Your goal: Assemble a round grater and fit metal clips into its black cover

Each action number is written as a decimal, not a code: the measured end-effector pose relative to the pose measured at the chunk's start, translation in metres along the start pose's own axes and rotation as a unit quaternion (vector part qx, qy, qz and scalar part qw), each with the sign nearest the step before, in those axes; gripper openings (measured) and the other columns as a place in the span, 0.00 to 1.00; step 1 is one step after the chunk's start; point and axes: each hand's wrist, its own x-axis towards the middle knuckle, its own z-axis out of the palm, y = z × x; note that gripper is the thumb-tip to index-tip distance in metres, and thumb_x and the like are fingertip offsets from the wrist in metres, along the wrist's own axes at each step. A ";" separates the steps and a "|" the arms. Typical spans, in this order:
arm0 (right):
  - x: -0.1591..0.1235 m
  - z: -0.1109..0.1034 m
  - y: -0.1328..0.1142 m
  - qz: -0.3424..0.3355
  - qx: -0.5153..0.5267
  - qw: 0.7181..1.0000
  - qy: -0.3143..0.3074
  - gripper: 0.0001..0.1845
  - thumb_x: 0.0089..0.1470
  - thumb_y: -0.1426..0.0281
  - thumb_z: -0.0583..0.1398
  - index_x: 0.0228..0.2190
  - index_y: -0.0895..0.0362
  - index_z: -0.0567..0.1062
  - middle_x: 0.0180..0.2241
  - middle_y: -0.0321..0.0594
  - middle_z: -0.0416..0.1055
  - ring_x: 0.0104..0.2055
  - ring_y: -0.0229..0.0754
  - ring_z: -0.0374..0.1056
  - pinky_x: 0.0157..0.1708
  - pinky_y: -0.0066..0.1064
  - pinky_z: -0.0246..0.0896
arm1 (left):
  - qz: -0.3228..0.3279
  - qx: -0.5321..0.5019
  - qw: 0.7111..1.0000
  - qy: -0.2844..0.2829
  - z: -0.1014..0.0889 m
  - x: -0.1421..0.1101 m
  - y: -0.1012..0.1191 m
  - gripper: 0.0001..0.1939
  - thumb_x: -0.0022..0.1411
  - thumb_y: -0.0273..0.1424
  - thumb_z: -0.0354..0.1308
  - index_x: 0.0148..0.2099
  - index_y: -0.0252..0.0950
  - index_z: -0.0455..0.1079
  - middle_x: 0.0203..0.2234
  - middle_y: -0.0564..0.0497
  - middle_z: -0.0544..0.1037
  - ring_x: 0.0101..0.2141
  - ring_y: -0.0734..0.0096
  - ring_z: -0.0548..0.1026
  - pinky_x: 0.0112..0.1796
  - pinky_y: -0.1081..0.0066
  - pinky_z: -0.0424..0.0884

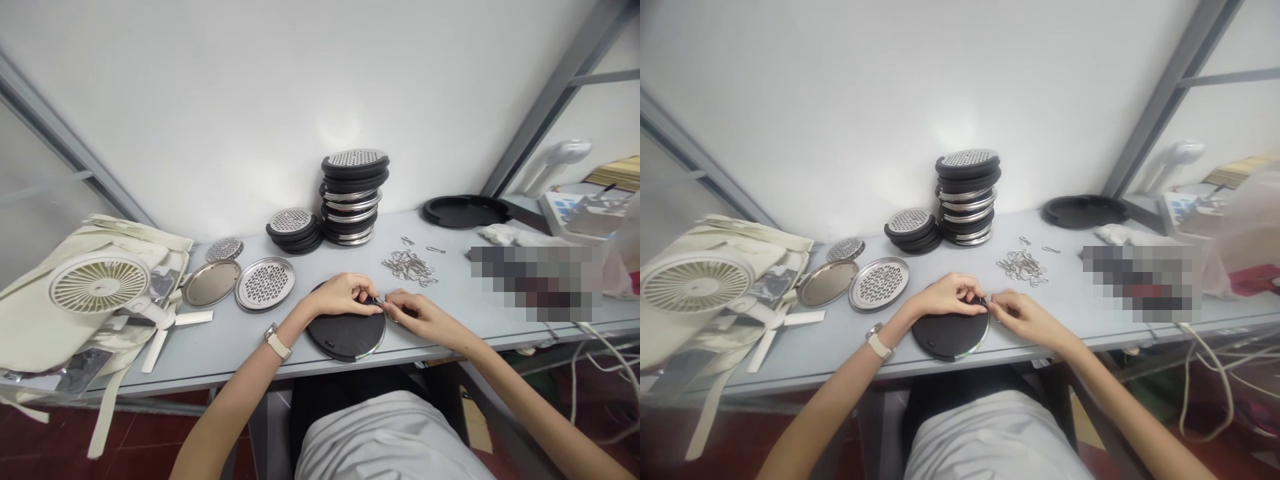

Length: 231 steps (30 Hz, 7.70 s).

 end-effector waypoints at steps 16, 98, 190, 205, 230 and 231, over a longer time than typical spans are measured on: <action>0.001 0.000 -0.004 -0.019 -0.026 0.999 0.014 0.21 0.62 0.60 0.47 0.21 0.56 0.61 0.22 0.33 0.58 0.26 0.37 0.58 0.28 0.28 0.53 | -0.004 0.016 1.000 -0.009 -0.002 -0.002 0.004 0.13 0.53 0.37 0.62 0.37 0.34 0.68 0.24 0.57 0.66 0.25 0.82 0.62 0.26 0.78 0.57; 0.000 0.000 -0.006 -0.009 -0.028 1.000 0.003 0.11 0.55 0.71 0.50 0.22 0.55 0.56 0.22 0.31 0.54 0.26 0.36 0.53 0.27 0.27 0.50 | -0.008 0.007 1.000 -0.016 -0.003 -0.002 0.003 0.16 0.53 0.40 0.62 0.36 0.33 0.68 0.22 0.57 0.66 0.24 0.82 0.62 0.26 0.78 0.57; 0.001 -0.001 -0.006 -0.011 -0.026 1.000 0.008 0.22 0.63 0.58 0.46 0.23 0.56 0.65 0.23 0.35 0.62 0.27 0.38 0.60 0.30 0.29 0.56 | 0.027 -0.035 0.999 0.026 -0.001 -0.001 0.006 0.14 0.49 0.36 0.64 0.35 0.33 0.69 0.28 0.55 0.69 0.22 0.84 0.61 0.24 0.79 0.58; 0.000 0.000 -0.005 -0.002 -0.019 1.000 0.013 0.20 0.63 0.59 0.47 0.26 0.56 0.66 0.26 0.36 0.65 0.29 0.40 0.64 0.32 0.30 0.58 | 0.019 -0.037 0.999 0.014 -0.001 -0.001 0.007 0.12 0.50 0.33 0.64 0.36 0.34 0.70 0.28 0.54 0.72 0.23 0.83 0.63 0.25 0.79 0.59; 0.013 0.010 -0.015 0.034 -0.035 0.996 0.079 0.16 0.63 0.63 0.46 0.32 0.55 0.69 0.27 0.37 0.70 0.28 0.40 0.64 0.30 0.28 0.57 | 0.048 -0.012 0.998 0.035 0.000 0.001 0.001 0.16 0.49 0.35 0.65 0.38 0.35 0.64 0.28 0.56 0.67 0.24 0.83 0.64 0.26 0.79 0.62; 0.014 0.010 -0.016 0.029 -0.039 0.996 0.079 0.16 0.63 0.63 0.46 0.33 0.55 0.70 0.28 0.37 0.71 0.29 0.40 0.65 0.31 0.29 0.57 | 0.051 -0.012 0.998 0.035 0.000 0.001 0.001 0.16 0.49 0.35 0.65 0.37 0.35 0.64 0.28 0.56 0.66 0.24 0.83 0.63 0.26 0.79 0.62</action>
